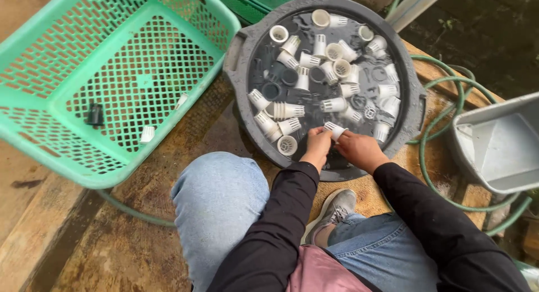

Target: The recorder is washing and rinsing several white plastic hydroponic net pots in a bucket of water and placing them into a basket.

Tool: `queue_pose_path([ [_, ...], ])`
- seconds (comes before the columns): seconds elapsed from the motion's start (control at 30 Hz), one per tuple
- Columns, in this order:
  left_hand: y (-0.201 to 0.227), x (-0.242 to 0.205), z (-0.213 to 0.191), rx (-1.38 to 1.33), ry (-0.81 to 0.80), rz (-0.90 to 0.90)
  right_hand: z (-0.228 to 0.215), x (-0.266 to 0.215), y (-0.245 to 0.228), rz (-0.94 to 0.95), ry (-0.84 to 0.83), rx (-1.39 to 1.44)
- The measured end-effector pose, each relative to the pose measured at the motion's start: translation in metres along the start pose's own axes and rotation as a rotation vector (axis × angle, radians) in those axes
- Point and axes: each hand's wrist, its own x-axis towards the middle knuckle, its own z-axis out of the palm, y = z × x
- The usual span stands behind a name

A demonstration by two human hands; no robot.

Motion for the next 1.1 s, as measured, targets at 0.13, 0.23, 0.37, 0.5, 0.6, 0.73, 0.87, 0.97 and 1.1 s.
queue_pose_path([
  [0.13,0.008,-0.001,-0.001,-0.002,-0.03,0.069,0.019,0.011,-0.009,0.185,0.077,0.298],
  [0.23,0.039,-0.019,-0.002,-0.04,0.129,-0.16,0.061,0.021,-0.003,0.551,0.078,0.825],
  [0.37,0.055,-0.022,-0.009,0.051,-0.065,0.016,0.101,0.012,0.005,0.987,0.274,1.669],
  [0.5,0.065,-0.03,-0.015,0.184,-0.304,0.059,0.111,-0.008,-0.012,0.983,0.515,2.436],
  [0.6,0.086,-0.047,-0.013,0.199,-0.278,-0.104,0.095,-0.013,-0.039,0.81,0.563,2.524],
  [0.73,0.088,-0.052,-0.012,0.222,-0.262,-0.137,0.058,-0.016,-0.06,0.675,0.423,2.239],
  [0.87,0.092,-0.054,-0.012,0.278,-0.22,-0.161,0.04,-0.023,-0.058,0.505,0.228,0.766],
  [0.97,0.101,-0.063,-0.01,0.368,-0.155,-0.166,0.061,-0.018,-0.048,0.45,0.236,0.547],
  [1.1,0.111,-0.086,-0.008,0.623,0.03,-0.063,0.106,-0.001,-0.036,0.561,0.24,1.326],
])
